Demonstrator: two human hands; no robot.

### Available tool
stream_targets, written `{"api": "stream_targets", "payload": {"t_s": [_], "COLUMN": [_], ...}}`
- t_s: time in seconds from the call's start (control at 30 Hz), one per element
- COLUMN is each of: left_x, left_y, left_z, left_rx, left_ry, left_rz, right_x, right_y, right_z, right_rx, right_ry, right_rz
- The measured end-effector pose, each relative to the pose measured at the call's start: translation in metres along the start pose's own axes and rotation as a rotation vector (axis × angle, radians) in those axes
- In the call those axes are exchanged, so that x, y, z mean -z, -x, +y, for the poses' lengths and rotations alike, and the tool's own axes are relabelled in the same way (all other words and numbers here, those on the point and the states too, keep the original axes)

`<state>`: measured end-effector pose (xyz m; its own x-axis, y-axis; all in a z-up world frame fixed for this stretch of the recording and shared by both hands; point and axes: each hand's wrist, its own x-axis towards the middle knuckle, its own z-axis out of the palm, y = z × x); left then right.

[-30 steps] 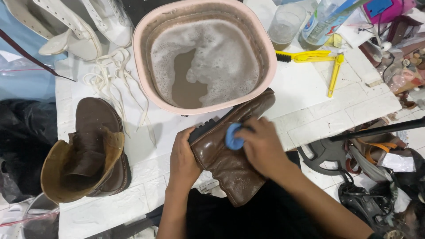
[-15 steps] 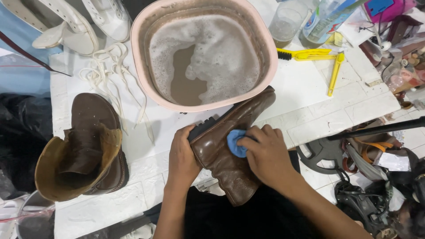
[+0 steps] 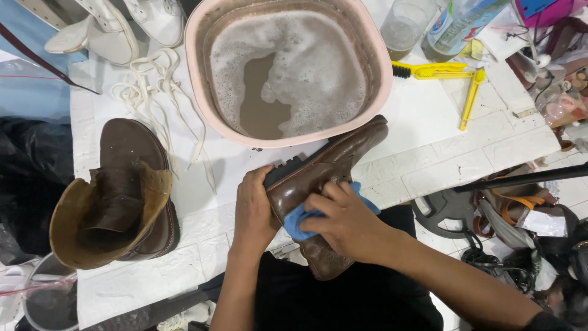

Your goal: Scrubbing and wiping the uppers of brown leather boots using a brush, soapy water, and a cloth.

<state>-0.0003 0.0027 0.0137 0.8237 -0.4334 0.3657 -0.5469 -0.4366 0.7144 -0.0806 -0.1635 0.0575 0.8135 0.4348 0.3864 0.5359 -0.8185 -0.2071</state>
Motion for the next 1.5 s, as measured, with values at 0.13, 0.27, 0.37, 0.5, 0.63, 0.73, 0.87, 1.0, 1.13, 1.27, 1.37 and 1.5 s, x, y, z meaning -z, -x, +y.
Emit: {"api": "stream_targets", "payload": {"t_s": [0.13,0.27,0.37,0.5,0.63,0.73,0.87,1.0,1.13,1.27,1.37,1.5], "left_x": [0.002,0.005,0.009,0.004,0.003,0.003,-0.001,0.002,-0.002,-0.001,-0.001,0.001], "left_y": [0.0,0.002,0.004,0.002,0.001,0.003,0.001,-0.003,0.001,-0.001,-0.001,-0.002], "left_z": [0.003,0.003,0.004,0.006,0.004,0.008,-0.002,0.003,-0.006,-0.003,-0.003,0.001], "left_rx": [-0.021,-0.018,-0.112,-0.153,-0.082,-0.022,-0.019,-0.008,-0.012,0.001,-0.003,0.012], "left_ry": [0.004,0.049,-0.037,-0.076,-0.011,0.032,0.016,0.012,0.014,0.026,0.007,0.03], "left_rz": [0.011,0.04,-0.018,0.049,0.032,0.034,0.007,-0.004,0.003,0.011,0.016,0.016], "right_x": [0.01,0.0,0.006,0.01,0.006,0.015,0.002,-0.008,0.001,-0.017,-0.009,0.014], "right_y": [-0.018,-0.029,-0.026,-0.008,0.026,0.032,0.02,0.011,0.023,0.033,0.052,0.09], "right_z": [0.002,-0.005,-0.025,-0.012,0.04,0.052,0.017,0.0,0.033,0.02,0.011,0.034], "right_rx": [0.013,0.058,0.191,0.223,0.013,-0.206,-0.194,-0.05,-0.165,-0.117,-0.139,-0.267], "right_ry": [-0.063,-0.003,0.09,-0.102,-0.083,-0.118,-0.18,-0.065,-0.129,-0.201,-0.103,0.011], "right_rz": [-0.041,0.025,-0.14,-0.229,-0.214,-0.024,0.085,0.111,0.06,0.066,0.024,-0.229]}}
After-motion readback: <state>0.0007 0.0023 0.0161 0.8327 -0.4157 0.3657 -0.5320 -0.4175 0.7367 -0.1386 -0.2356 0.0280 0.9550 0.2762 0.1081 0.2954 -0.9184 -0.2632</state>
